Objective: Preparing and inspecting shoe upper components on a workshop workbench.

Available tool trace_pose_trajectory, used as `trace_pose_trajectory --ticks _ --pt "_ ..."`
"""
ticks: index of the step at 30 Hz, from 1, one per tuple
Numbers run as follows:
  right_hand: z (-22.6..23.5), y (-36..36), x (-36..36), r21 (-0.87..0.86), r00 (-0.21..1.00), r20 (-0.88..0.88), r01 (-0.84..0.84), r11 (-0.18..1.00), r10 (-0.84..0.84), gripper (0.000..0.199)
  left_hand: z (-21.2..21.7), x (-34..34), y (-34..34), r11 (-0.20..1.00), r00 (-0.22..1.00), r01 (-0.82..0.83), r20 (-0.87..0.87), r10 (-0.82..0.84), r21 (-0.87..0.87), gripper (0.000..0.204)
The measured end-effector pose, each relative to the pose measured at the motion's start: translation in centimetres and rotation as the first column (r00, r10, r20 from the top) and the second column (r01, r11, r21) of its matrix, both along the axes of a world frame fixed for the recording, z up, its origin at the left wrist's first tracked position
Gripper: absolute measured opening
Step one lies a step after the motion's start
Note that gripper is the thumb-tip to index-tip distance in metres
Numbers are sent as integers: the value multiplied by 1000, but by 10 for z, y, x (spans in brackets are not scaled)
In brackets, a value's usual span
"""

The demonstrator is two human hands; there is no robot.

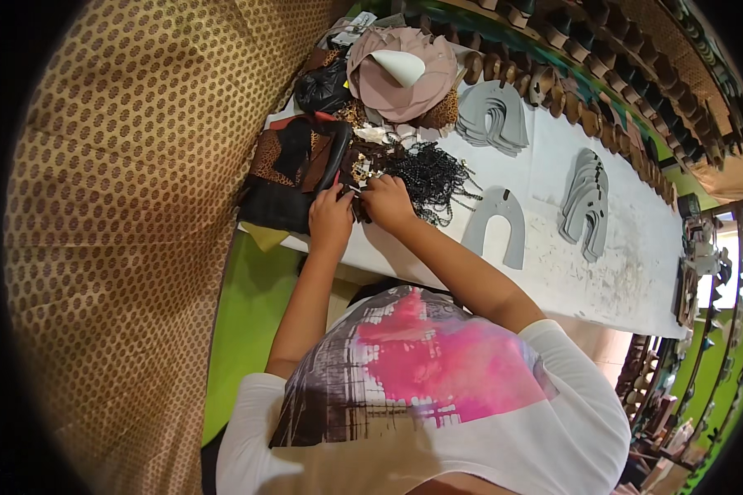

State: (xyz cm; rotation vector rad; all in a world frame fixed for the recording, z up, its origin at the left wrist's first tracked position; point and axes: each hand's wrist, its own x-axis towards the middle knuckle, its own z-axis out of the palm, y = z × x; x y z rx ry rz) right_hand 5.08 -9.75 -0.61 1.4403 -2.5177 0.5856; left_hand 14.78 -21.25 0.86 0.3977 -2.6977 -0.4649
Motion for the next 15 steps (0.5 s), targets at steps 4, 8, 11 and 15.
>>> trace_pose_trajectory --ticks 4,8,11,15 --pt "-7 -2 -1 -6 1000 -23 16 1000 -16 5 3 -2 2 1000 999 15 47 -16 20 24" --pt "1 -3 -3 70 992 64 103 992 -108 3 7 -3 3 996 999 8 45 -12 86 24" --pt "14 7 -6 14 966 172 192 981 -192 8 8 -7 2 988 1000 17 2 -17 153 25" --pt "20 30 -11 -119 907 364 269 956 -210 11 3 -22 1 956 992 67 -120 -34 285 22"
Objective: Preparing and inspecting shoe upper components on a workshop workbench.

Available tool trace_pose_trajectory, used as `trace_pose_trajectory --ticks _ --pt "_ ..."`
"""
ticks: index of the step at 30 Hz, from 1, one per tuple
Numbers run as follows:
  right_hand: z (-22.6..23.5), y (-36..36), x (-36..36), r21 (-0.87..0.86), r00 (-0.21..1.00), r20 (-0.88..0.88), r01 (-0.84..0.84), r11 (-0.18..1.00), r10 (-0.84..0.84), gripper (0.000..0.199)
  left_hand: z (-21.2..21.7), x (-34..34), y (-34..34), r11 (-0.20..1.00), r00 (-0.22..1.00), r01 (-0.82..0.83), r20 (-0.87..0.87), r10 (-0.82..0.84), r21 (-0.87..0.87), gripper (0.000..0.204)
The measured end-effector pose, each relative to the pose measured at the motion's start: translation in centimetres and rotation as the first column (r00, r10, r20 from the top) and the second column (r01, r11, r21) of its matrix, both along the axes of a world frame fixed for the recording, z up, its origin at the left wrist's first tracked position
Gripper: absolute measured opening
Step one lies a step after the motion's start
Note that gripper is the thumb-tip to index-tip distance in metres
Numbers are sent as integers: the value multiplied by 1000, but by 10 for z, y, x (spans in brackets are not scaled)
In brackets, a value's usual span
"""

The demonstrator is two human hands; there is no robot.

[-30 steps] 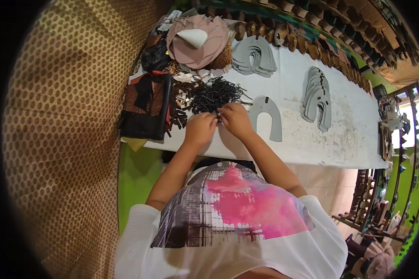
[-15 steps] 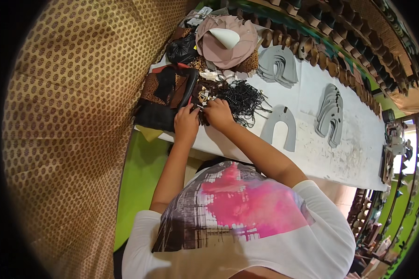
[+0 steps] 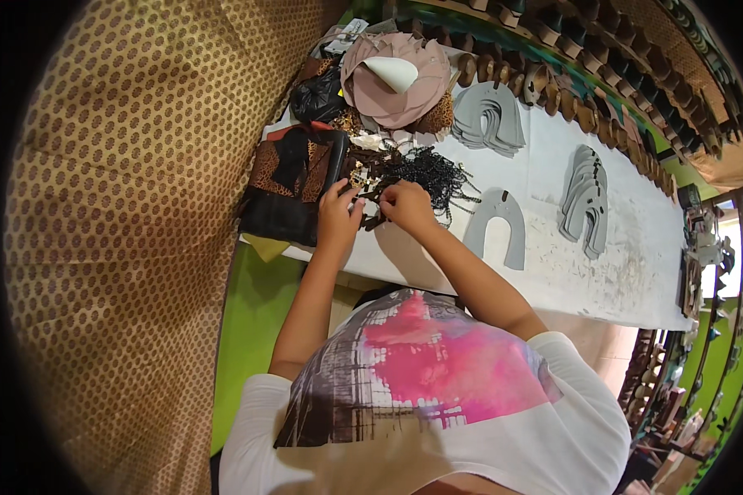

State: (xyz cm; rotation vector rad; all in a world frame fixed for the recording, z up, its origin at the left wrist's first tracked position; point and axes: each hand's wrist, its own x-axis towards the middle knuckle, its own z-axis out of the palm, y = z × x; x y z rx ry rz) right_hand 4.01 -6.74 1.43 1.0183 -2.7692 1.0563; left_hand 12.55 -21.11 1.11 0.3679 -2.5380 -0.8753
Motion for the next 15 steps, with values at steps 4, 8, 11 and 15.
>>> trace_pose_trajectory --ticks 4,8,11,15 --pt "10 19 -6 -80 712 702 82 993 -2 20 -6 -15 1 965 991 134 -11 -135 225 19" --pt "2 42 -10 -192 633 772 140 971 61 21 2 -29 19 908 981 178 8 -195 379 15" --pt "0 58 -10 -231 588 806 213 949 64 18 10 -35 34 895 950 264 61 -305 360 16" --pt "-2 78 0 -387 575 803 301 872 157 19 6 -44 57 841 915 363 18 -403 401 13"
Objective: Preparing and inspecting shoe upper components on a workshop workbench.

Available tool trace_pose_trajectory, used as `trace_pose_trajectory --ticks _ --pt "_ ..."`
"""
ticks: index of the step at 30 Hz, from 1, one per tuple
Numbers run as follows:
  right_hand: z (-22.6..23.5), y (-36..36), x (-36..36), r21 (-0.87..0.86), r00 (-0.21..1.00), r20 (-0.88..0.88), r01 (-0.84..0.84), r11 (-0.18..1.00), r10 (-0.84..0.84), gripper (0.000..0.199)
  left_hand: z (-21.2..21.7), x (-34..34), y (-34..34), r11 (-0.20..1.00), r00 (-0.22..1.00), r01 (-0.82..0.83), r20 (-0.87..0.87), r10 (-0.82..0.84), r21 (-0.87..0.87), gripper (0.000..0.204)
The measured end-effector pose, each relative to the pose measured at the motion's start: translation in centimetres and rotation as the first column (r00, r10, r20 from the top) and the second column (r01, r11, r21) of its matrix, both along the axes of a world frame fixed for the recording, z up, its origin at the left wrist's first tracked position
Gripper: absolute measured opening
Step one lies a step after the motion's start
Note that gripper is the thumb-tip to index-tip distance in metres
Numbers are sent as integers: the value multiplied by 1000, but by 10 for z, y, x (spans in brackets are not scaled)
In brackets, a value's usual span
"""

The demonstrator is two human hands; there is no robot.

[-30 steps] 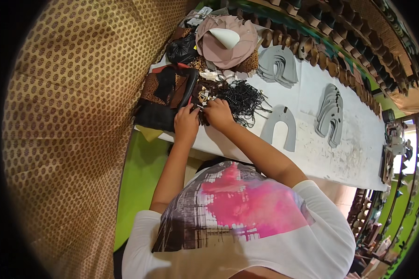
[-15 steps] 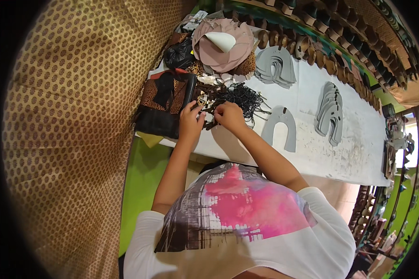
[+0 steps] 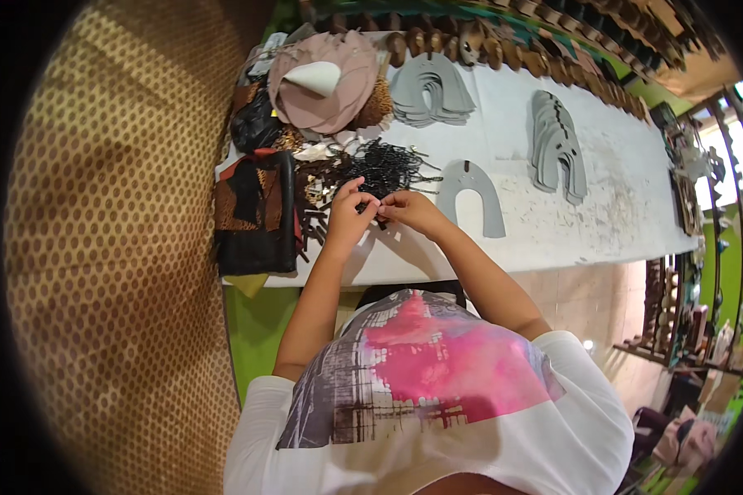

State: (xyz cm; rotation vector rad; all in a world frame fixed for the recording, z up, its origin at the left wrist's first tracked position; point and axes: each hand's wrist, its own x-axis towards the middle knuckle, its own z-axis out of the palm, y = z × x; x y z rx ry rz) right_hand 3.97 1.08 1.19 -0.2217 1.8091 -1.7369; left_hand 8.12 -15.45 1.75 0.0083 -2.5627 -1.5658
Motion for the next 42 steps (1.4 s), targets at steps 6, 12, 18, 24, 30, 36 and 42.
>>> trace_pose_trajectory --ticks 6,12,18,24,30,36,42 --pt "8 45 13 163 997 -50 59 985 -51 21 -9 -10 33 985 986 165 23 -164 -40 12" --pt "-3 84 29 115 965 5 260 959 -263 20 -15 -18 72 964 966 256 -21 -258 -68 13" --pt "-2 108 29 208 940 -36 339 918 -339 20 -19 -28 98 940 947 316 -18 -321 -129 12" --pt "-6 132 17 187 939 -88 343 920 -332 22 -19 -43 121 909 924 370 -30 -382 -193 12" --pt "-2 150 -9 424 934 -224 352 835 -280 15 -22 -68 144 911 927 350 -60 -370 -219 7" --pt "-12 157 -35 495 886 -418 406 768 -199 16 -24 -93 160 890 977 181 -30 -213 -418 9" --pt "-7 138 -38 594 797 -603 446 669 4 14 -33 -112 158 849 995 45 -56 -87 -526 20"
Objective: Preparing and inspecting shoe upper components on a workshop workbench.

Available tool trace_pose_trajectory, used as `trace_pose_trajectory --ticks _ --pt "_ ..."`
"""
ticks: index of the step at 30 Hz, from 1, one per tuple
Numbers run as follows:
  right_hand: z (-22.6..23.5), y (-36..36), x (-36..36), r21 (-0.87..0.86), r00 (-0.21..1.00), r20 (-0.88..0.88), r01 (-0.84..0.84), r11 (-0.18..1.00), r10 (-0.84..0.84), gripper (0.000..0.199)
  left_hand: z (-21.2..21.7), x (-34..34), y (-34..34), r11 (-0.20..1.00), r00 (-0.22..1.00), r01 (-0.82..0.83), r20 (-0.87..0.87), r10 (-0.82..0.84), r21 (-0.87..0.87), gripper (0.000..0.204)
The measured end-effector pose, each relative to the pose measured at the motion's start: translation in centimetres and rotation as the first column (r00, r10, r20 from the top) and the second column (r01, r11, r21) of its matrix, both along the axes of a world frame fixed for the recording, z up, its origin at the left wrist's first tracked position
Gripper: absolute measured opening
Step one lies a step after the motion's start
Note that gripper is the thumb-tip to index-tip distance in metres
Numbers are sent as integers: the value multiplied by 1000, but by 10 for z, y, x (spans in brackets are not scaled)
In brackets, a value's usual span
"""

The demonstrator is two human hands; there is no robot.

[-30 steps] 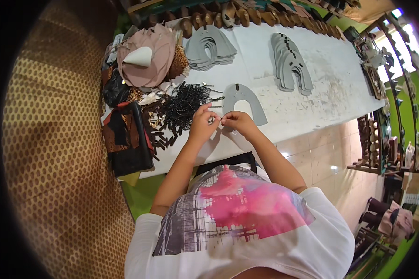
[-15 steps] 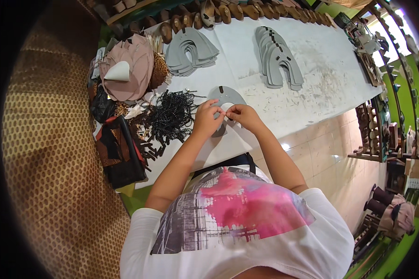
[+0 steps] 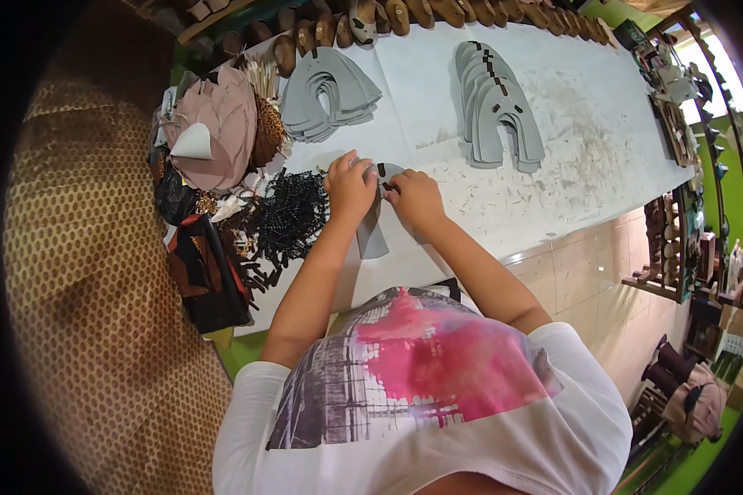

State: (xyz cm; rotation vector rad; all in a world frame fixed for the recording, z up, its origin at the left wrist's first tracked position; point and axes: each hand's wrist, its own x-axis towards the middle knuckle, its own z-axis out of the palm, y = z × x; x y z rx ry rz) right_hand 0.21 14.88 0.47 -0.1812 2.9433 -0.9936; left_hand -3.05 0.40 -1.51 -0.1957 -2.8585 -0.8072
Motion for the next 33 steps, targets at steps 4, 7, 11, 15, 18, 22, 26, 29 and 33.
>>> trace_pose_trajectory --ticks 4,7,11,15,18,22,26,29,33 --pt "-8 -1 -1 11 995 -91 -38 999 39 11 -4 -4 3 996 994 32 105 -23 -80 28" --pt "-7 9 -3 -173 994 100 58 983 -41 9 -7 -6 0 998 985 49 165 -42 -40 32" --pt "-10 32 -9 -184 998 43 49 982 -42 11 -6 -9 0 997 986 47 161 -38 -55 32" --pt "-13 37 -15 -222 997 63 -20 975 35 12 1 -15 -1 989 967 118 237 -94 -89 31" --pt "-12 33 -15 -131 997 65 -27 991 36 12 6 -16 -2 982 951 161 281 -126 -102 34" --pt "-14 30 -9 -89 997 -81 -12 996 4 9 7 -14 -4 972 933 208 319 -166 -105 41" --pt "-20 32 -7 -20 989 -128 -77 997 73 7 5 -14 1 973 927 206 338 -161 -103 42" --pt "-25 35 -8 -57 985 -146 -106 993 96 7 3 -13 4 972 928 206 338 -158 -111 40" --pt "-28 41 -8 -104 970 -208 -147 984 123 8 5 -12 6 977 921 193 360 -147 -94 38"
